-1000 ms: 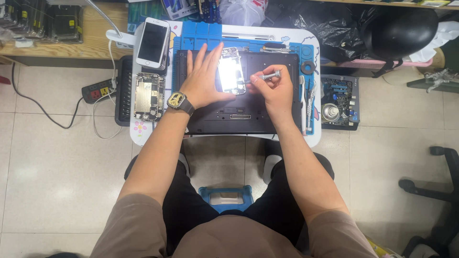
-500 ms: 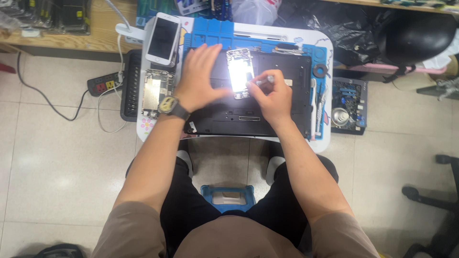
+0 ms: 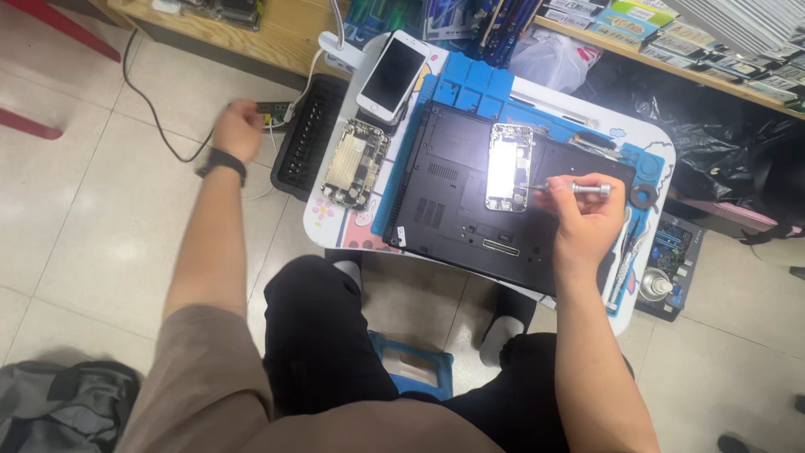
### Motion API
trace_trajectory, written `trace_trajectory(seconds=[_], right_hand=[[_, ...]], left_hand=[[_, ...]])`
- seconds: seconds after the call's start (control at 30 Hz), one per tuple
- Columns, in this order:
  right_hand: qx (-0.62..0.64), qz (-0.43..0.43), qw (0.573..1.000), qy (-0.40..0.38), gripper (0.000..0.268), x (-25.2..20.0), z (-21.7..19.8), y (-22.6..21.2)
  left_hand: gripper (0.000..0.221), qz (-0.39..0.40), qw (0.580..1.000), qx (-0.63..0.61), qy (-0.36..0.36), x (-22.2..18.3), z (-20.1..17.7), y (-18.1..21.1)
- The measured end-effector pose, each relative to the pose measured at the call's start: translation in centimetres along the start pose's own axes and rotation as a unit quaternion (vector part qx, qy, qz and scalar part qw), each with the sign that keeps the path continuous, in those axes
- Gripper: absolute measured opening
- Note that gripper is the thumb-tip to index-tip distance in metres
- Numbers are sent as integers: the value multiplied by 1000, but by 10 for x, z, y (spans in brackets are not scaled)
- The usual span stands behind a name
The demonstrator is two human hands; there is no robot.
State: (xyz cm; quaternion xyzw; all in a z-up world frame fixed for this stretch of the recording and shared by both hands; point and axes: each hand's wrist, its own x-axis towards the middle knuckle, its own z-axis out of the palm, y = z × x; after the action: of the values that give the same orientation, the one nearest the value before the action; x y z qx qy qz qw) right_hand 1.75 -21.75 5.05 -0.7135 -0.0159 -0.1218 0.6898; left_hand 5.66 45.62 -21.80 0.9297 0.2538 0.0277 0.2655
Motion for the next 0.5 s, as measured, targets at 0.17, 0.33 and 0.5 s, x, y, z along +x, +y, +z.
trace_trajectory(seconds=[0.17, 0.33, 0.5], right_hand=[[1, 23, 1000, 20, 33, -1, -2, 3], [16, 31, 998, 47, 35, 2, -7, 9], [10, 40, 998, 37, 33, 4, 0, 4]], left_hand=[[69, 6, 992, 84, -89, -2, 31, 48], [82, 25, 989, 69, -132, 10, 38, 76], [88, -27, 987, 56, -148, 22, 52, 79]])
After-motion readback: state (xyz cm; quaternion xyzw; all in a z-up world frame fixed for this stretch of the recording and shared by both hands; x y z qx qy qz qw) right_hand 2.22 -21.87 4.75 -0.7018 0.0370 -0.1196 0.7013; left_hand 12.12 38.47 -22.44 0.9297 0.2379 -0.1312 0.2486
